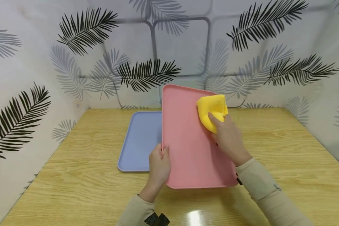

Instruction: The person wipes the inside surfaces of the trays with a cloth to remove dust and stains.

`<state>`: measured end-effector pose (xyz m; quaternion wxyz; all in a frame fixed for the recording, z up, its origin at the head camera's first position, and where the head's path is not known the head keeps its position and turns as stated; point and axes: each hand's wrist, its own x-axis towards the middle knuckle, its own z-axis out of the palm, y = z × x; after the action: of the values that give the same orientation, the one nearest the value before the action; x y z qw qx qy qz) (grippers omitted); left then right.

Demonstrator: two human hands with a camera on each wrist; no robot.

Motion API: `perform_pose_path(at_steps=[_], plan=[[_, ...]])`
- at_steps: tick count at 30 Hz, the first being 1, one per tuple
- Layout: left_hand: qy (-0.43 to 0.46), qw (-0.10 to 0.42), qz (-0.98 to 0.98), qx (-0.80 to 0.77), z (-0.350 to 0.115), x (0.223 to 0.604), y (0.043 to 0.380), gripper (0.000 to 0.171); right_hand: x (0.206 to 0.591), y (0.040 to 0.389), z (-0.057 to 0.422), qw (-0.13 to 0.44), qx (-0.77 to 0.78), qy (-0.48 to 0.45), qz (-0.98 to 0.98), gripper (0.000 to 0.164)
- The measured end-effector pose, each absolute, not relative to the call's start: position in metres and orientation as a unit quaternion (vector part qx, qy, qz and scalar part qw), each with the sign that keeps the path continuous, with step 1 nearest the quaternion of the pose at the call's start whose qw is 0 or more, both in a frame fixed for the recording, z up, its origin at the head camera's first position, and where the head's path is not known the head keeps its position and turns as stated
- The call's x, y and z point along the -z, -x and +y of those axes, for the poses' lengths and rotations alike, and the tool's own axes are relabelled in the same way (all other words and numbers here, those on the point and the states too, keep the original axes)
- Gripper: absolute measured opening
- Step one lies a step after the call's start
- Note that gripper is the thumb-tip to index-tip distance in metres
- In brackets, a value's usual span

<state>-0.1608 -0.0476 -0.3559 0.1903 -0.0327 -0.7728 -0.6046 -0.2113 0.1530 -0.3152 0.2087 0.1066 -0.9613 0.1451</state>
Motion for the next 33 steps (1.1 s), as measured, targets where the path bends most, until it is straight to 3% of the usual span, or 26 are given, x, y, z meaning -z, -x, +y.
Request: perform_pose_path(at_steps=[12, 33], plan=[[0.034, 0.198, -0.773, 0.602, -0.051, 0.356, 0.160, 0.018, 0.318, 0.213, 0.167, 0.170, -0.138, -0.064, -0.974, 0.055], [0.036, 0.196, -0.769, 0.608, -0.046, 0.357, 0.159, 0.019, 0.322, 0.208, 0.143, 0.207, -0.126, -0.096, -0.965, 0.058]])
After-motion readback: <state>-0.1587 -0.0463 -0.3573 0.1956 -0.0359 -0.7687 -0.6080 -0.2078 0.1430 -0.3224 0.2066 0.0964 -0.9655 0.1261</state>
